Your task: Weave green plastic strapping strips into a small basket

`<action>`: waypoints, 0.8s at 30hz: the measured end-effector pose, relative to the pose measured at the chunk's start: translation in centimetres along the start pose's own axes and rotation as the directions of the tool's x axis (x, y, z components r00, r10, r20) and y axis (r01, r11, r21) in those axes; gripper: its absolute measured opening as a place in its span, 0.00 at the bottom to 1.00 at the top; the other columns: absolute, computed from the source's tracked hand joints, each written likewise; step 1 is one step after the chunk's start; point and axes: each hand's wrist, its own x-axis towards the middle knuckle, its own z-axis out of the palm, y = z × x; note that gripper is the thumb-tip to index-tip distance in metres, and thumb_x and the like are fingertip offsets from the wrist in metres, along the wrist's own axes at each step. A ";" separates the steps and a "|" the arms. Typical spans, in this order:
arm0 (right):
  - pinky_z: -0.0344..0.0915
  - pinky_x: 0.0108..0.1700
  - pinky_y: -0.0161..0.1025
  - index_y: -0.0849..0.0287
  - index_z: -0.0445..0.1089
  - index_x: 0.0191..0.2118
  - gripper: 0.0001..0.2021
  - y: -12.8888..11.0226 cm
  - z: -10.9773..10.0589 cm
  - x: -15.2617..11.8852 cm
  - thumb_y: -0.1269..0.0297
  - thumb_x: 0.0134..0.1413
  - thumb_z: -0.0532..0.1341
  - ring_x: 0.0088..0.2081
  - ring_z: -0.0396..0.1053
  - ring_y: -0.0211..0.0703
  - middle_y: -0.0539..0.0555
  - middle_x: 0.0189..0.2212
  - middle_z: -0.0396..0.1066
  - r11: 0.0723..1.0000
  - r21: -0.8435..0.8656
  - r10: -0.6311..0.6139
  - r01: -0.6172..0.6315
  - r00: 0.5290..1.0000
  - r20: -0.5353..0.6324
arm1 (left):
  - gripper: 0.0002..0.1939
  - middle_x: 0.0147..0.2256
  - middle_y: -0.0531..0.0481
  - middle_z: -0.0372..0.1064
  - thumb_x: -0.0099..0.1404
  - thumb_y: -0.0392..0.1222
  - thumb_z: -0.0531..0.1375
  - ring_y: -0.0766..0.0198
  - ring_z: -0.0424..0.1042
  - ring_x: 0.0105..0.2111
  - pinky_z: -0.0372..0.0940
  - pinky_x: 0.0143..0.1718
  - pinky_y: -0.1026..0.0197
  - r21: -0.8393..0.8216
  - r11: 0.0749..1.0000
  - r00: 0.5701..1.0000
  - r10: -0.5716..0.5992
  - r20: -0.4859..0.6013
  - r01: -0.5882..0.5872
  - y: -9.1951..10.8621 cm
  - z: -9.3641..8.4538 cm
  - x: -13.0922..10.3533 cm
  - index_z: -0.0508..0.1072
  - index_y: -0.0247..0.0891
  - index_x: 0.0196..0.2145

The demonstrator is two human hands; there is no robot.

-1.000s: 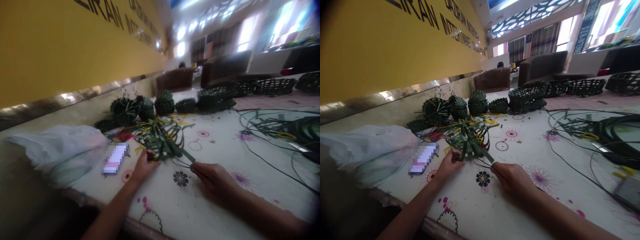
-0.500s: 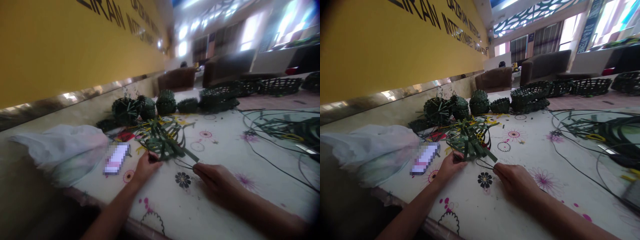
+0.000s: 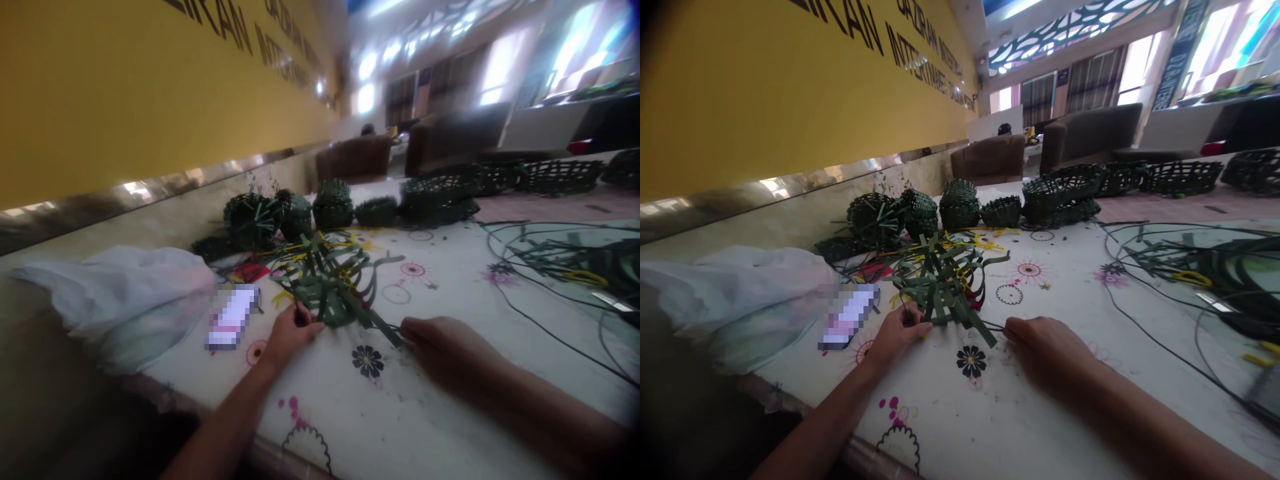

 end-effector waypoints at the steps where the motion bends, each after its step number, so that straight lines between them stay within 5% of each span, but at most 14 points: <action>1: 0.45 0.25 0.36 0.55 0.64 0.25 0.12 0.2 0.0 0.1 0.63 0.59 0.52 0.21 0.60 0.39 0.52 0.20 0.65 0.999 -0.013 0.044 -0.044 0.999 -0.005 | 0.15 0.26 0.54 0.64 0.47 0.42 0.67 0.66 0.65 0.30 0.60 0.33 0.63 -0.007 1.000 1.000 -0.003 0.002 0.003 0.0 0.0 0.0 0.62 0.38 0.23; 7: 0.50 0.27 0.37 0.57 0.65 0.26 0.14 1.5 -1.1 0.7 0.61 0.59 0.49 0.25 0.64 0.44 0.55 0.23 0.69 0.981 0.014 0.193 -0.193 0.977 -0.092 | 0.16 0.24 0.55 0.61 0.48 0.41 0.67 0.66 0.64 0.29 0.59 0.31 0.65 -0.046 0.999 0.999 0.010 0.047 -0.008 0.3 -0.2 -0.3 0.60 0.38 0.21; 12: 0.56 0.28 0.37 0.58 0.68 0.28 0.14 1.7 -2.6 1.0 0.55 0.56 0.53 0.26 0.64 0.43 0.54 0.23 0.68 0.882 0.426 0.317 -0.202 0.923 -0.218 | 0.16 0.28 0.52 0.66 0.48 0.39 0.67 0.67 0.66 0.29 0.61 0.30 0.65 -0.091 0.996 0.967 0.012 0.255 0.011 1.1 0.0 -1.3 0.61 0.36 0.20; 18: 0.38 0.18 0.33 0.58 0.69 0.45 0.21 0.3 -3.6 0.4 0.50 0.50 0.60 0.15 0.40 0.31 0.40 0.13 0.43 0.468 0.807 0.294 -0.360 0.925 0.242 | 0.15 0.31 0.49 0.69 0.49 0.37 0.67 0.66 0.67 0.31 0.62 0.33 0.64 -0.103 0.995 0.921 0.038 0.388 0.003 0.8 0.1 -1.7 0.61 0.37 0.21; 20: 0.39 0.17 0.32 0.58 0.70 0.46 0.20 -0.2 -3.4 0.3 0.53 0.49 0.61 0.15 0.42 0.31 0.41 0.13 0.49 0.416 0.806 0.261 -0.421 0.904 0.338 | 0.13 0.32 0.49 0.69 0.50 0.37 0.66 0.64 0.67 0.33 0.63 0.35 0.62 -0.102 0.995 0.909 0.063 0.411 -0.023 0.7 0.1 -1.6 0.62 0.37 0.22; 24: 0.44 0.18 0.32 0.59 0.71 0.33 0.14 -0.7 -2.5 0.1 0.53 0.49 0.62 0.17 0.50 0.31 0.46 0.17 0.60 0.376 0.853 0.222 -0.362 0.929 0.297 | 0.11 0.30 0.50 0.67 0.51 0.36 0.65 0.64 0.67 0.32 0.64 0.35 0.60 -0.069 0.997 0.895 0.055 0.443 -0.027 0.9 0.0 -1.5 0.63 0.38 0.25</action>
